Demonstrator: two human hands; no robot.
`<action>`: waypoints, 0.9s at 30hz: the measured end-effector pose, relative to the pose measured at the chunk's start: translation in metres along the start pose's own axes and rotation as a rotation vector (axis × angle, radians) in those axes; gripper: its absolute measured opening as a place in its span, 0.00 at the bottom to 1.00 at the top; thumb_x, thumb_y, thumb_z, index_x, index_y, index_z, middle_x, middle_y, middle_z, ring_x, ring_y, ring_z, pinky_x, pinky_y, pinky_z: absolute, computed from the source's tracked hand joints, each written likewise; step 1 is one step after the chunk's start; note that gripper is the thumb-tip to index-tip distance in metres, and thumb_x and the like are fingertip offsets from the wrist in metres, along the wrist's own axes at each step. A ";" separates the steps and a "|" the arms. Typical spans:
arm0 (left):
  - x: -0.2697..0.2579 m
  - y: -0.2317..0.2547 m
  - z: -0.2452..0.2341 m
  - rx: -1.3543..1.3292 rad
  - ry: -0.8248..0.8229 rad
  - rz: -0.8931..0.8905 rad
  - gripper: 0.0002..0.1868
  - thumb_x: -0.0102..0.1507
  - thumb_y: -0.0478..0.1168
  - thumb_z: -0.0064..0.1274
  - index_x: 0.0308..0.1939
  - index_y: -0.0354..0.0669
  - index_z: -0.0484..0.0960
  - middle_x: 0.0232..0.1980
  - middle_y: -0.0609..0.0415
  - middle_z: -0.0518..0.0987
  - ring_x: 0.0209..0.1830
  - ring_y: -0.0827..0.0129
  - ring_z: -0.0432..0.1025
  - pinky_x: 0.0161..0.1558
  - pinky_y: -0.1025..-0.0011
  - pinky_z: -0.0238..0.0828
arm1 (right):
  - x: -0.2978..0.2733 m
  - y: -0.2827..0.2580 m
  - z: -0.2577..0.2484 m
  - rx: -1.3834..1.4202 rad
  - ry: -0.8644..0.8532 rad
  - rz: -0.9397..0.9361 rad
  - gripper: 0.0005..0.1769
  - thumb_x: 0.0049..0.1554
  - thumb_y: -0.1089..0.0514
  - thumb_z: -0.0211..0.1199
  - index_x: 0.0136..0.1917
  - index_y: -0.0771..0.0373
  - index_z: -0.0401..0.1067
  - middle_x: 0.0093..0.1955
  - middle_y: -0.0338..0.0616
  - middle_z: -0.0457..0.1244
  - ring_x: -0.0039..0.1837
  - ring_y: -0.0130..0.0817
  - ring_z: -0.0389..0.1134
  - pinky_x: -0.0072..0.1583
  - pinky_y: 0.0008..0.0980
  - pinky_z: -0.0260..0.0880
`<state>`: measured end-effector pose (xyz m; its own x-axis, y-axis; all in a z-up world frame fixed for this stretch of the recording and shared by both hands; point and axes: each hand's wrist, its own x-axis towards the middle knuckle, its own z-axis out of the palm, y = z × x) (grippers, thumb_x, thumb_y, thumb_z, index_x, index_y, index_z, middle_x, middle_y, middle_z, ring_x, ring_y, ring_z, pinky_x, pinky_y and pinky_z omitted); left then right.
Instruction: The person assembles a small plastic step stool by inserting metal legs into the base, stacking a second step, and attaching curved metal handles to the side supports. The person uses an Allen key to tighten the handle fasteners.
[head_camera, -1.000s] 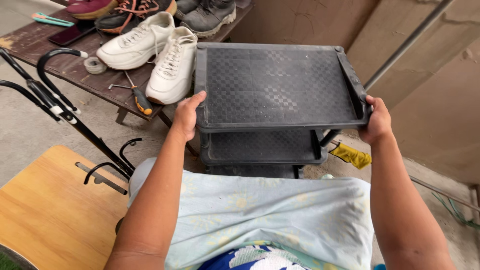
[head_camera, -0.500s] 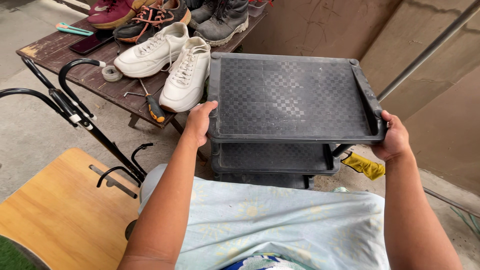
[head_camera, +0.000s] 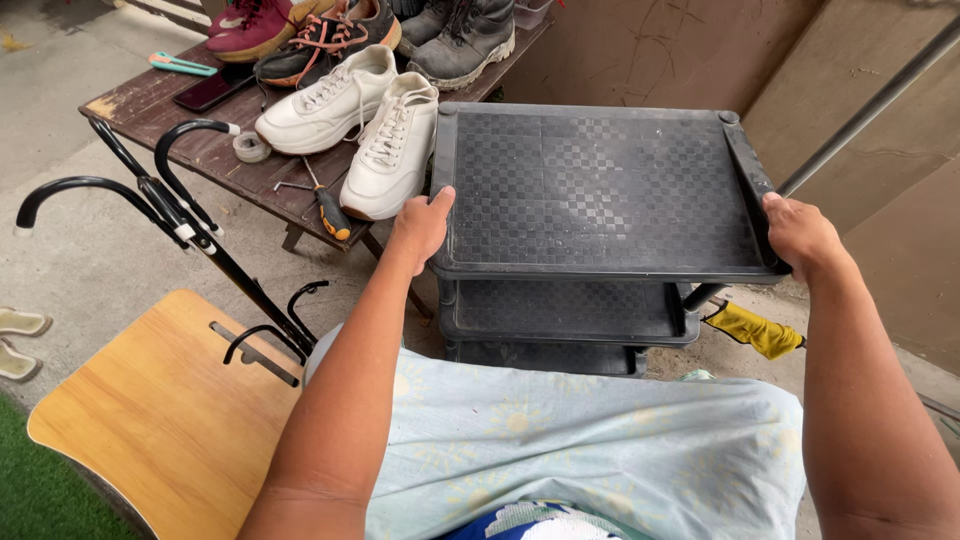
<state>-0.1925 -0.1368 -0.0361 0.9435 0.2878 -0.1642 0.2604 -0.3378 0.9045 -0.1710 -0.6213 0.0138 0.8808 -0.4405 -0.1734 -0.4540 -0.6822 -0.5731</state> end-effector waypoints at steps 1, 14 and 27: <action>-0.001 0.002 -0.001 -0.004 -0.022 -0.045 0.41 0.67 0.62 0.46 0.70 0.31 0.66 0.65 0.39 0.73 0.57 0.56 0.70 0.56 0.58 0.70 | -0.006 -0.004 -0.002 -0.031 0.004 -0.019 0.30 0.71 0.36 0.41 0.62 0.62 0.72 0.38 0.53 0.61 0.30 0.39 0.52 0.35 0.43 0.55; 0.001 0.012 -0.001 0.199 -0.012 0.062 0.41 0.68 0.57 0.44 0.76 0.34 0.55 0.72 0.30 0.66 0.71 0.43 0.64 0.68 0.55 0.63 | 0.037 0.006 0.017 -0.358 0.278 -0.309 0.34 0.66 0.45 0.46 0.83 0.54 0.54 0.75 0.63 0.52 0.70 0.66 0.57 0.66 0.60 0.57; 0.110 0.090 -0.028 0.614 0.137 0.527 0.38 0.68 0.54 0.48 0.77 0.40 0.57 0.78 0.41 0.57 0.76 0.45 0.57 0.73 0.52 0.57 | 0.091 -0.112 0.025 -0.417 0.160 -0.427 0.45 0.64 0.34 0.50 0.82 0.63 0.48 0.86 0.47 0.41 0.85 0.50 0.37 0.78 0.60 0.42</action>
<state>-0.0710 -0.1103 0.0379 0.9503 0.0477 0.3077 -0.1069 -0.8782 0.4662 -0.0371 -0.5703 0.0417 0.9800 -0.1385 0.1430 -0.1088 -0.9741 -0.1981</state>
